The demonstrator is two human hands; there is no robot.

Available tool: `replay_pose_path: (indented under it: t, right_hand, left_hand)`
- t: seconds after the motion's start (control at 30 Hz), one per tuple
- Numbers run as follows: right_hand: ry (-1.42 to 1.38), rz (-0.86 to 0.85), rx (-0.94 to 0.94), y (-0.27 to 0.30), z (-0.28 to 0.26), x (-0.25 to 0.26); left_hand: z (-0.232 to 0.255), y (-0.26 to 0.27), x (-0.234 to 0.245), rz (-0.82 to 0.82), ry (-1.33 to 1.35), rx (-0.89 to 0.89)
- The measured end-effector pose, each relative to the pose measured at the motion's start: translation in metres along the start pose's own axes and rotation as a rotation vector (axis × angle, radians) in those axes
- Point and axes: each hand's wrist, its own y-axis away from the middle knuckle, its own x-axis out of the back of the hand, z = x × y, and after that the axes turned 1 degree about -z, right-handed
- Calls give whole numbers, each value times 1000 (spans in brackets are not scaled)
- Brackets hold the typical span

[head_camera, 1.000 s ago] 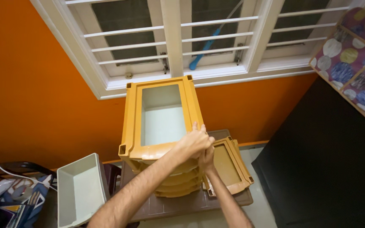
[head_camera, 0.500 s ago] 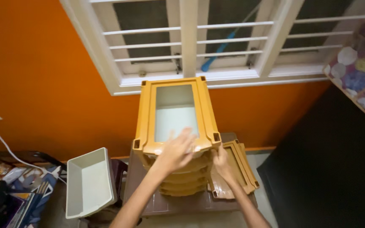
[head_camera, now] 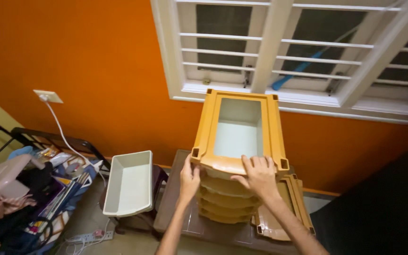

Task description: The person assembles modular storage bins by snapping yellow plastic corner pieces onto white rectangular containers. They repeatedly attach and detach the corner connectors, stacking the bins and organizing the loose corner pieces on a nearby surface.

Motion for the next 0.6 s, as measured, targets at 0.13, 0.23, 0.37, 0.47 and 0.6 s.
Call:
replay_pose_path:
  t: [0.13,0.23,0.37,0.47,0.6]
  right_hand:
    - [63,72,146,-4,14,-4]
    - [37,82,212,-10,23,-3]
    - [1,-17,252,-14,28,-2]
    - [-32,26,265,-14,29,-2]
    - [-94,-30,230,-9,34,-3]
  left_hand:
    - [-20,-8,-7,-13,-26,-15]
    - [-18,-12,-6,-45,0,14]
    - [-8,-13,-1,-69,2,12]
    - [-1,-15,2,-80,24,-17]
    - [-2,-11,1,-89,28,16]
